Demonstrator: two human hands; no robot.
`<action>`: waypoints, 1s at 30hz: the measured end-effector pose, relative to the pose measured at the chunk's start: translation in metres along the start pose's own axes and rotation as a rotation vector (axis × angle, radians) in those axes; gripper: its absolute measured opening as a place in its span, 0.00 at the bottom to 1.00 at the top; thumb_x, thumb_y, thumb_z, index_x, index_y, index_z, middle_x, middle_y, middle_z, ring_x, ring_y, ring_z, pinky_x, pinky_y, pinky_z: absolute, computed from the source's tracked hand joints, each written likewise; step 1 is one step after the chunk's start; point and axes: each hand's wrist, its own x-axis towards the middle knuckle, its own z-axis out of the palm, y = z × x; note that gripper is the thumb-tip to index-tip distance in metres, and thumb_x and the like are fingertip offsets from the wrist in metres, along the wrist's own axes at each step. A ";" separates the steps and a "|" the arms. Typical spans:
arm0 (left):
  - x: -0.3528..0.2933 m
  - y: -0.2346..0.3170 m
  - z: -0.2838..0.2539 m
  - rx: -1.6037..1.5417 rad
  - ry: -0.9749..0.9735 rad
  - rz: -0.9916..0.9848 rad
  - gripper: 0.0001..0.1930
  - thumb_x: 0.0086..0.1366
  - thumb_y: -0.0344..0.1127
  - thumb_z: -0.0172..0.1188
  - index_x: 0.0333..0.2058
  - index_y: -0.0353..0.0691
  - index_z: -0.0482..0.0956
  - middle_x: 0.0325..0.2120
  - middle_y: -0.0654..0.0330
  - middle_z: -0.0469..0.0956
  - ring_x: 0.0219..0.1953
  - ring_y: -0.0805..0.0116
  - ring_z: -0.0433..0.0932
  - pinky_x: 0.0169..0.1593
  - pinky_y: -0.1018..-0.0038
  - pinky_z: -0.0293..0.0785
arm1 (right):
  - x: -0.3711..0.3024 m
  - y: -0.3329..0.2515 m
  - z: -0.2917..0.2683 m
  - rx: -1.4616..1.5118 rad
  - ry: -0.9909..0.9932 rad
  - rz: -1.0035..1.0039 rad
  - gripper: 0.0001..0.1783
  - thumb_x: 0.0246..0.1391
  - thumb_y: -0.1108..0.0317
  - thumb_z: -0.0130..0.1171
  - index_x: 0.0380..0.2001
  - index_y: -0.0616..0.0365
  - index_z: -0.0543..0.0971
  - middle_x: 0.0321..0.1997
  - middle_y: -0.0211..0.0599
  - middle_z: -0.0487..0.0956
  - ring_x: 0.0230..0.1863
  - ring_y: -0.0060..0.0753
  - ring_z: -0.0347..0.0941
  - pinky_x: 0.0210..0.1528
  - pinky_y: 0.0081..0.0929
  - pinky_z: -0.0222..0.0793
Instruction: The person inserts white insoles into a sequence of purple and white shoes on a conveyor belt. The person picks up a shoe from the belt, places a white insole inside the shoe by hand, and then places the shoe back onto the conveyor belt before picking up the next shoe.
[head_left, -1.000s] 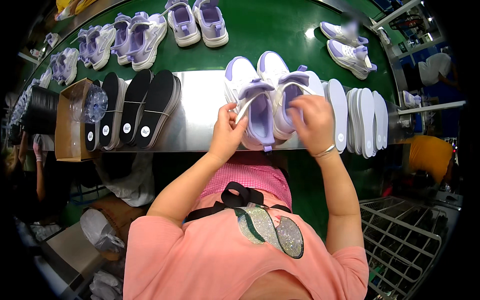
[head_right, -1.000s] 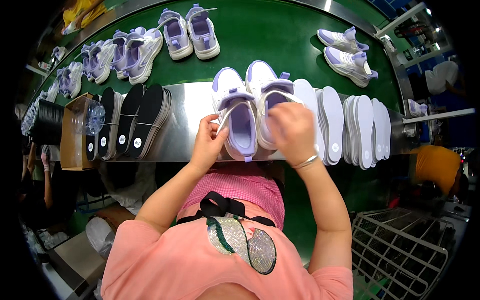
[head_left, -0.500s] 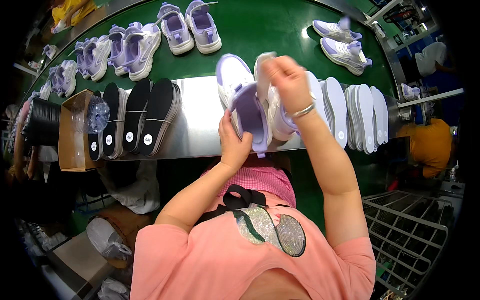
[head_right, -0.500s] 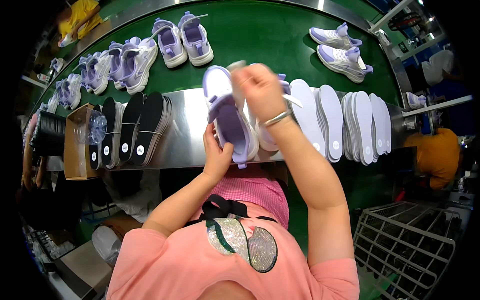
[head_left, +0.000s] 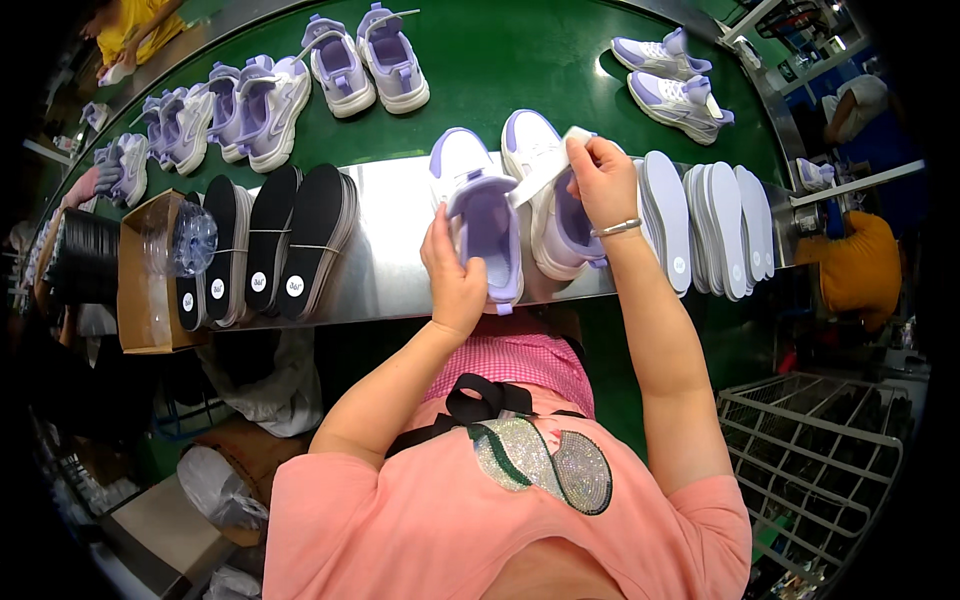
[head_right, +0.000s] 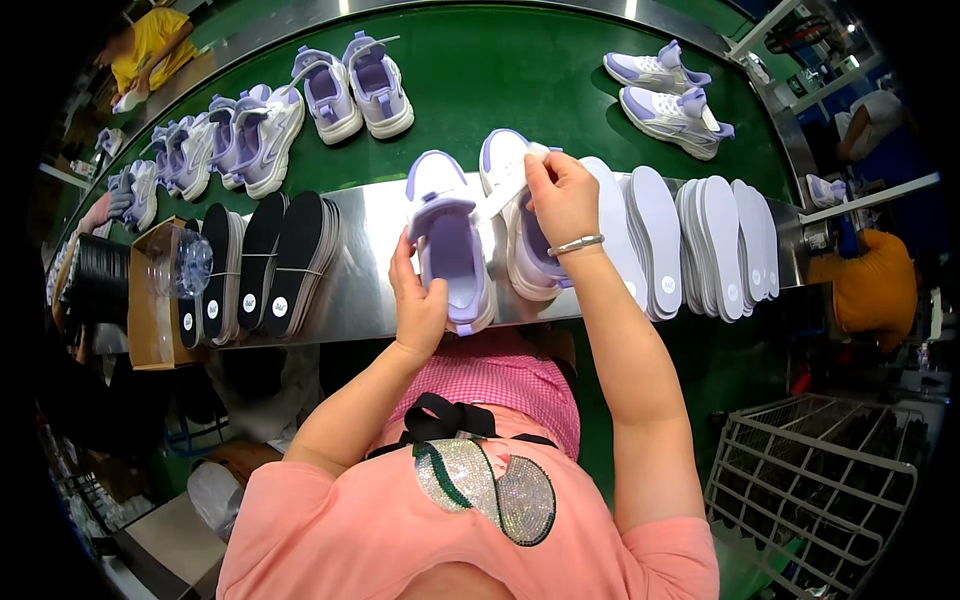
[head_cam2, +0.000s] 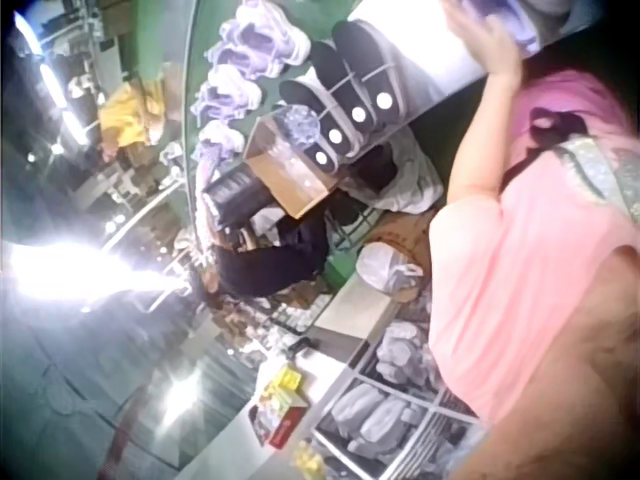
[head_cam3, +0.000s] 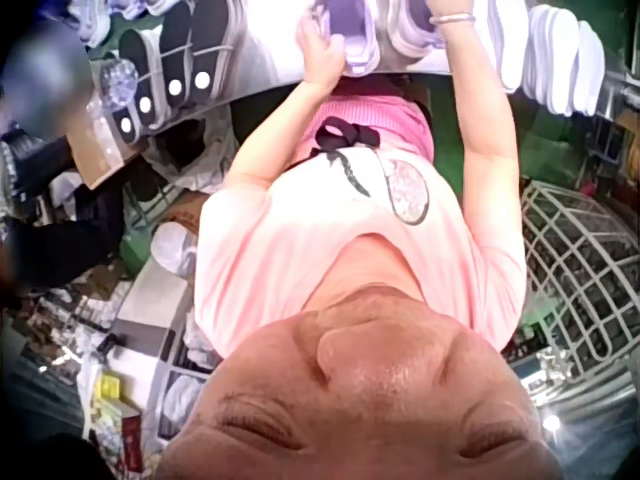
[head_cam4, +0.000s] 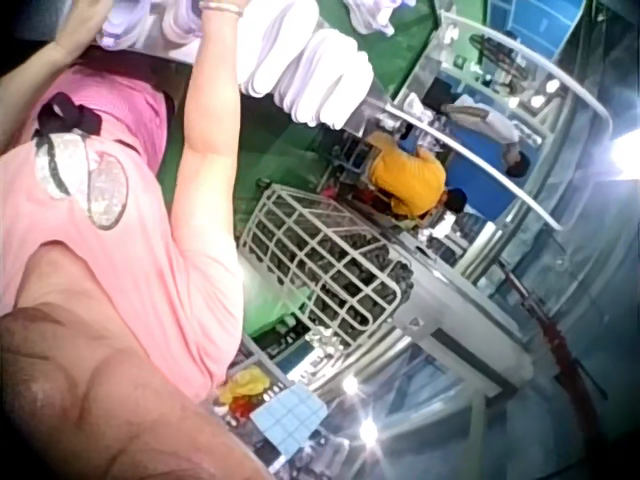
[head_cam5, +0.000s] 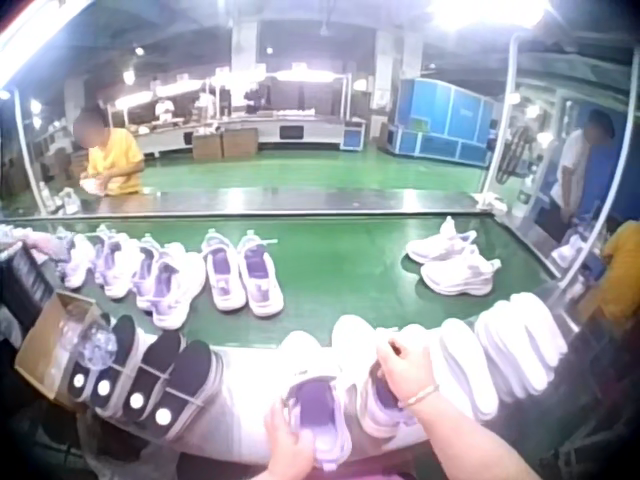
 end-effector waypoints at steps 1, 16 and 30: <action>-0.001 0.001 0.003 0.009 -0.016 0.021 0.35 0.46 0.24 0.44 0.56 0.34 0.49 0.53 0.43 0.53 0.55 0.47 0.51 0.59 0.60 0.46 | -0.001 0.000 0.000 0.063 -0.042 -0.035 0.11 0.50 0.66 0.54 0.25 0.66 0.74 0.18 0.30 0.71 0.17 0.18 0.66 0.19 0.16 0.62; 0.077 0.027 0.000 -0.095 0.024 -0.153 0.09 0.57 0.33 0.54 0.33 0.34 0.75 0.25 0.55 0.77 0.28 0.67 0.75 0.34 0.75 0.69 | -0.018 0.106 -0.106 -1.028 -0.076 0.022 0.18 0.42 0.56 0.60 0.30 0.61 0.74 0.34 0.44 0.74 0.37 0.44 0.70 0.39 0.35 0.66; 0.051 0.016 0.005 0.117 -0.059 -0.016 0.20 0.46 0.27 0.53 0.41 0.34 0.69 0.40 0.49 0.67 0.45 0.50 0.64 0.51 0.65 0.61 | -0.014 0.072 -0.128 -0.609 0.158 -0.123 0.10 0.40 0.66 0.60 0.21 0.61 0.72 0.32 0.39 0.72 0.35 0.37 0.68 0.37 0.27 0.63</action>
